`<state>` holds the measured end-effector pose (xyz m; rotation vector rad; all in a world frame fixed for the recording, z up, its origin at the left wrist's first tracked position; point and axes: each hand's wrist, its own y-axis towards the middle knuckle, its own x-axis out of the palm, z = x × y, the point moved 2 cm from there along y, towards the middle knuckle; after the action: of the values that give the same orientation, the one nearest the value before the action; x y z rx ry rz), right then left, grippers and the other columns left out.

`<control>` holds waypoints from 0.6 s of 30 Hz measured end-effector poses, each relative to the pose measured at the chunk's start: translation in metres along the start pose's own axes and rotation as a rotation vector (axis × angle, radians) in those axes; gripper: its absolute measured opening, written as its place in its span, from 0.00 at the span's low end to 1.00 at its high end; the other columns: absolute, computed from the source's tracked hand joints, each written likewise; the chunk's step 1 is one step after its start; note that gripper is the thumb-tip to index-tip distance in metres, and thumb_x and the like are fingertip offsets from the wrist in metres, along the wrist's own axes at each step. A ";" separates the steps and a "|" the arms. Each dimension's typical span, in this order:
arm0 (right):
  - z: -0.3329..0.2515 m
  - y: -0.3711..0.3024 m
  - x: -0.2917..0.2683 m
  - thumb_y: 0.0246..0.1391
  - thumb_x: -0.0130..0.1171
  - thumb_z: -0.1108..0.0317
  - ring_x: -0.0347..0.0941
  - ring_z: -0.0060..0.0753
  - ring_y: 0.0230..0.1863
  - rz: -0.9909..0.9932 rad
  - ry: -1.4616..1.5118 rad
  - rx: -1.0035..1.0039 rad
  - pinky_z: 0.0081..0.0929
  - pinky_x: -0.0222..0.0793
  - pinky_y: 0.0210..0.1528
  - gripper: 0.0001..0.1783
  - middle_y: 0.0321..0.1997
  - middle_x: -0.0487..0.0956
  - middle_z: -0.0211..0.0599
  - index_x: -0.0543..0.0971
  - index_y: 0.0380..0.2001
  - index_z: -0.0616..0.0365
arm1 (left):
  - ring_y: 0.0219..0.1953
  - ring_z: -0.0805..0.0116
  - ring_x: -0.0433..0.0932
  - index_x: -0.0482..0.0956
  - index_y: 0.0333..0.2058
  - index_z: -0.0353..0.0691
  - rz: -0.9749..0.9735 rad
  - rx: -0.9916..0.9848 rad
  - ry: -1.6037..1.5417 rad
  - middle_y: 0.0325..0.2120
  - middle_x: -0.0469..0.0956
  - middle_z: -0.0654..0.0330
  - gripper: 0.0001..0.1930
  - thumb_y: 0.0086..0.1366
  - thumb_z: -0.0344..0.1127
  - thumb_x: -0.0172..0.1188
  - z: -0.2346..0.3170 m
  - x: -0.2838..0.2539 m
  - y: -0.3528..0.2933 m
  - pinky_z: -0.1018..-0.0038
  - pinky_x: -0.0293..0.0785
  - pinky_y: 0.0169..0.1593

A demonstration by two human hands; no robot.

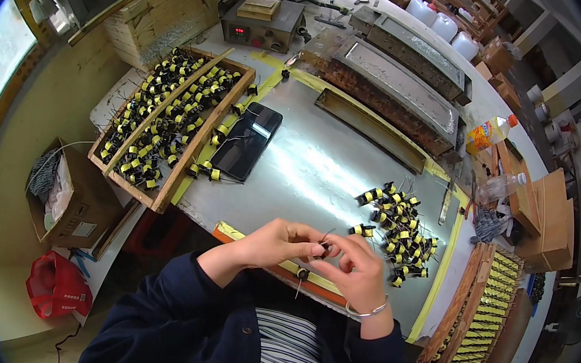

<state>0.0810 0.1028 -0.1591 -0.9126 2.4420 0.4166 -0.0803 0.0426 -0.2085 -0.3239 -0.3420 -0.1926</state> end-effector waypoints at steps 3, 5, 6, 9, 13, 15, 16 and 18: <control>0.005 0.005 -0.004 0.42 0.65 0.74 0.63 0.20 0.15 0.005 0.113 -0.219 0.17 0.58 0.18 0.10 0.24 0.72 0.32 0.81 0.32 0.60 | 0.39 0.76 0.74 0.74 0.47 0.33 -0.082 0.047 0.219 0.39 0.77 0.62 0.16 0.63 0.35 0.57 0.003 0.001 0.001 0.78 0.71 0.44; 0.003 0.003 -0.007 0.43 0.64 0.73 0.66 0.24 0.17 0.052 0.004 -0.247 0.19 0.61 0.19 0.08 0.23 0.73 0.31 0.81 0.30 0.58 | 0.38 0.74 0.75 0.75 0.45 0.34 -0.037 0.097 0.283 0.38 0.78 0.61 0.15 0.60 0.34 0.59 0.008 0.005 0.001 0.77 0.72 0.42; 0.001 0.001 -0.007 0.45 0.64 0.72 0.70 0.28 0.18 0.096 -0.105 -0.273 0.21 0.64 0.20 0.05 0.22 0.73 0.30 0.80 0.29 0.57 | 0.36 0.72 0.76 0.76 0.42 0.36 0.010 0.147 0.345 0.36 0.78 0.61 0.14 0.57 0.32 0.62 0.009 0.006 0.001 0.76 0.72 0.41; -0.007 -0.003 0.001 0.46 0.62 0.72 0.69 0.30 0.18 0.175 -0.339 -0.257 0.23 0.63 0.19 0.03 0.21 0.72 0.30 0.79 0.26 0.57 | 0.33 0.64 0.77 0.77 0.36 0.37 0.336 0.712 0.969 0.32 0.78 0.59 0.13 0.50 0.29 0.66 0.012 0.007 0.002 0.72 0.72 0.39; -0.010 -0.005 0.002 0.46 0.62 0.71 0.69 0.32 0.18 0.225 -0.426 -0.229 0.24 0.63 0.19 0.02 0.20 0.70 0.29 0.78 0.24 0.56 | 0.32 0.57 0.75 0.77 0.33 0.39 0.389 0.791 1.111 0.29 0.77 0.58 0.15 0.44 0.27 0.68 0.014 0.018 -0.001 0.70 0.72 0.37; -0.011 -0.005 0.001 0.43 0.65 0.71 0.68 0.30 0.16 0.255 -0.510 -0.317 0.24 0.63 0.18 0.05 0.20 0.72 0.32 0.80 0.25 0.59 | 0.32 0.60 0.76 0.77 0.34 0.38 0.398 0.613 0.884 0.31 0.77 0.58 0.15 0.45 0.28 0.68 0.004 0.011 0.003 0.71 0.72 0.36; -0.012 -0.007 0.003 0.43 0.65 0.71 0.68 0.30 0.16 0.255 -0.510 -0.317 0.24 0.63 0.18 0.05 0.20 0.72 0.32 0.80 0.25 0.59 | 0.32 0.60 0.76 0.77 0.34 0.38 0.398 0.612 0.883 0.31 0.77 0.58 0.15 0.45 0.28 0.68 0.002 0.011 0.003 0.71 0.72 0.36; -0.016 -0.014 0.010 0.44 0.65 0.67 0.70 0.29 0.19 0.201 -0.663 -0.405 0.25 0.65 0.20 0.07 0.21 0.70 0.28 0.78 0.28 0.55 | 0.32 0.60 0.76 0.77 0.34 0.37 0.403 0.386 0.741 0.31 0.77 0.58 0.15 0.46 0.28 0.67 -0.005 0.007 0.003 0.71 0.72 0.36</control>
<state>0.0787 0.0800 -0.1523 -0.5480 1.8592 1.1181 -0.0715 0.0429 -0.2111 0.0768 0.4190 0.1553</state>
